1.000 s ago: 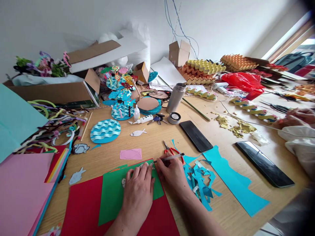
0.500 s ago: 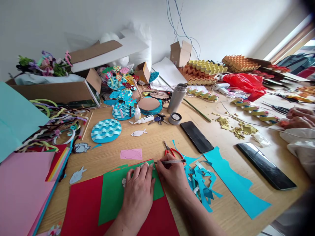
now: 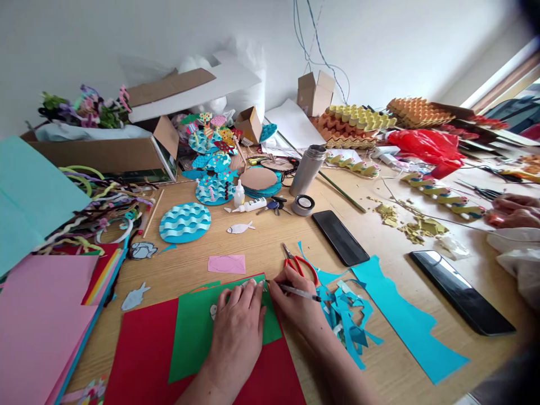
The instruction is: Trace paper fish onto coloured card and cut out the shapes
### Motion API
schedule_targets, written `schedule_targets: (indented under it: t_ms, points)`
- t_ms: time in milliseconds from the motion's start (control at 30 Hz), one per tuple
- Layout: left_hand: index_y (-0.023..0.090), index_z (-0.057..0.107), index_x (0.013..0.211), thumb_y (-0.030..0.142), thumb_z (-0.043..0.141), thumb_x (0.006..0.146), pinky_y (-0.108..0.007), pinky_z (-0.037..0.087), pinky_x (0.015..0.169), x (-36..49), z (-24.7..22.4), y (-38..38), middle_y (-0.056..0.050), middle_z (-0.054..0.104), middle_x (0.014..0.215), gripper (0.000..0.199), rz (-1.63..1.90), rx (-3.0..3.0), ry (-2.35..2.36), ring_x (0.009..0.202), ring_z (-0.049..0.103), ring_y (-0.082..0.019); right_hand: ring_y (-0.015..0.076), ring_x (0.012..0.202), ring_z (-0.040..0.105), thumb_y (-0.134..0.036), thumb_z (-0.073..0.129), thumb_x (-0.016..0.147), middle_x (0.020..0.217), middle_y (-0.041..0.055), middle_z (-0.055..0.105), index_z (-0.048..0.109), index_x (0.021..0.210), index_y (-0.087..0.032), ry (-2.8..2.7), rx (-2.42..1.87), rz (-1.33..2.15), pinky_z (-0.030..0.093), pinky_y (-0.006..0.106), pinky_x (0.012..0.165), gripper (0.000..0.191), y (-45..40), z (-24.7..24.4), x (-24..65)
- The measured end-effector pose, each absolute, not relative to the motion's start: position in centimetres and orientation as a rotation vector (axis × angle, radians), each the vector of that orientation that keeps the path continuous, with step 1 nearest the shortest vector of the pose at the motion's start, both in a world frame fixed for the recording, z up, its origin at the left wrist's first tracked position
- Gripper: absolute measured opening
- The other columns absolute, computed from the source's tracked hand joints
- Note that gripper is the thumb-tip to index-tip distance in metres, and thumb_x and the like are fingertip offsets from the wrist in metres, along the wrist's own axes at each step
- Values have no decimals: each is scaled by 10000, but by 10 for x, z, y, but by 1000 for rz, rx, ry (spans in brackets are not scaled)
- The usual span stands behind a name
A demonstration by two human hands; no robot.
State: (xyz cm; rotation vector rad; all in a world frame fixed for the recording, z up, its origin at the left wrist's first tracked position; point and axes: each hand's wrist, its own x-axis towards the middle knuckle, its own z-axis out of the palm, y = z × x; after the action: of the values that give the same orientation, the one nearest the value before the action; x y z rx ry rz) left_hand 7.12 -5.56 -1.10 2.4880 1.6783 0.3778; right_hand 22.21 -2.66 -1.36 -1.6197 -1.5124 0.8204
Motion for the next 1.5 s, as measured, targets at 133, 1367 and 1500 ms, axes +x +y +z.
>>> schedule_targets:
  t_ms: [133, 1367, 1500]
  points:
    - [227, 567, 1259, 213, 499, 915, -430, 414, 866, 71, -11, -55, -36, 639, 1227, 351, 396, 2514, 1676, 1002, 571, -223, 95, 475, 448, -229, 577, 747, 529, -43, 506, 463, 607, -203, -1534, -1626, 817, 333, 201, 449, 182, -27, -12, 222]
    - [205, 564, 1277, 192, 485, 911, -447, 415, 897, 71, -13, -55, -54, 624, 1265, 374, 379, 2516, 1652, 1046, 562, -236, 122, 525, 503, -287, 587, 771, 593, -4, 580, 585, 682, -179, -1460, -1589, 1015, 364, 210, 464, 140, -28, -8, 224]
    - [219, 554, 1293, 185, 480, 912, -453, 410, 910, 71, -14, -56, -60, 613, 1281, 390, 379, 2524, 1652, 1050, 559, -240, 124, 533, 507, -288, 571, 788, 602, -5, 576, 585, 686, -181, -1475, -1578, 993, 371, 213, 472, 148, -27, -9, 223]
